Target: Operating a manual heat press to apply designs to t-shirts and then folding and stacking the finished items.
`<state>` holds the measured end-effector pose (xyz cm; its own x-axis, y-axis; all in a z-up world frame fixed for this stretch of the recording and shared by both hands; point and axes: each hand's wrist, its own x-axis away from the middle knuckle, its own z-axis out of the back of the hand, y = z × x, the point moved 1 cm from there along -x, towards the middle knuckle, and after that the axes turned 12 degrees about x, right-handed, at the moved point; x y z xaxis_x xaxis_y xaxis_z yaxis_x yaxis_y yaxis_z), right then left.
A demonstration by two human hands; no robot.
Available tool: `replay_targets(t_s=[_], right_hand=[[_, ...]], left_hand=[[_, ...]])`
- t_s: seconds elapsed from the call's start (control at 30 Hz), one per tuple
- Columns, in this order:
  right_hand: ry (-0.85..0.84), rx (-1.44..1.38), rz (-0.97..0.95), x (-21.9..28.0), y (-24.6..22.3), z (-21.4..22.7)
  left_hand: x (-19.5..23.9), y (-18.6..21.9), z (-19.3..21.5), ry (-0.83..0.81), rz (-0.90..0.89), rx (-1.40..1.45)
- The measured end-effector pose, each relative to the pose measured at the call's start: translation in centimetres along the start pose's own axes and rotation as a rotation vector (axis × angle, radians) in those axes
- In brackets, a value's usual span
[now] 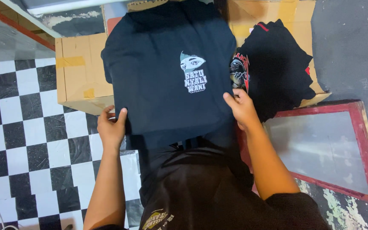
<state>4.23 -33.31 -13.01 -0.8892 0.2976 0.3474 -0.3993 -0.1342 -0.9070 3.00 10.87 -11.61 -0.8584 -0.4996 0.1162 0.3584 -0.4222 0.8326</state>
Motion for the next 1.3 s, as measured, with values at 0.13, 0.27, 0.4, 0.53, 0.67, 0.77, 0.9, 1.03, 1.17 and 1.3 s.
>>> replay_targets(t_s=[0.13,0.27,0.4,0.53,0.67,0.77,0.9,1.03,1.17,1.3], right_hand=[[0.045,-0.062,-0.029,0.3,-1.0,-0.6],[0.107,0.341,-0.026,-0.2,3.5,1.8],[-0.058,0.485,-0.139,1.2,6.5,2.8],[-0.141,0.564,-0.178,2.3,3.0,2.2],[0.005,0.524,-0.039,0.5,-0.5,1.6],[0.236,0.377,0.057,-4.0,-1.0,0.8],[0.311,0.013,-0.036,-10.2,-0.4,-0.1],[0.427,-0.181,0.184,-8.0,-2.9,-0.2],[0.574,-0.316,0.072,-6.1,-2.4,0.0],[0.482,-0.262,-0.036,-6.5,2.3,0.9]], left_hand=[[-1.4,-2.9,0.0,-0.078,0.186,-0.007],[-0.9,-2.3,1.3,-0.068,0.087,0.002],[-0.5,-3.4,2.8,-0.116,0.174,0.045],[0.5,-2.7,3.3,-0.145,0.244,0.018],[1.6,-0.8,3.5,-0.142,0.232,0.034],[2.7,2.8,3.7,-0.137,0.202,0.023],[2.4,2.0,2.7,-0.089,0.145,0.015],[2.6,2.1,2.3,-0.091,0.126,0.017],[1.8,0.3,2.1,-0.102,0.205,0.028],[1.2,-1.6,2.3,-0.139,0.215,-0.003]])
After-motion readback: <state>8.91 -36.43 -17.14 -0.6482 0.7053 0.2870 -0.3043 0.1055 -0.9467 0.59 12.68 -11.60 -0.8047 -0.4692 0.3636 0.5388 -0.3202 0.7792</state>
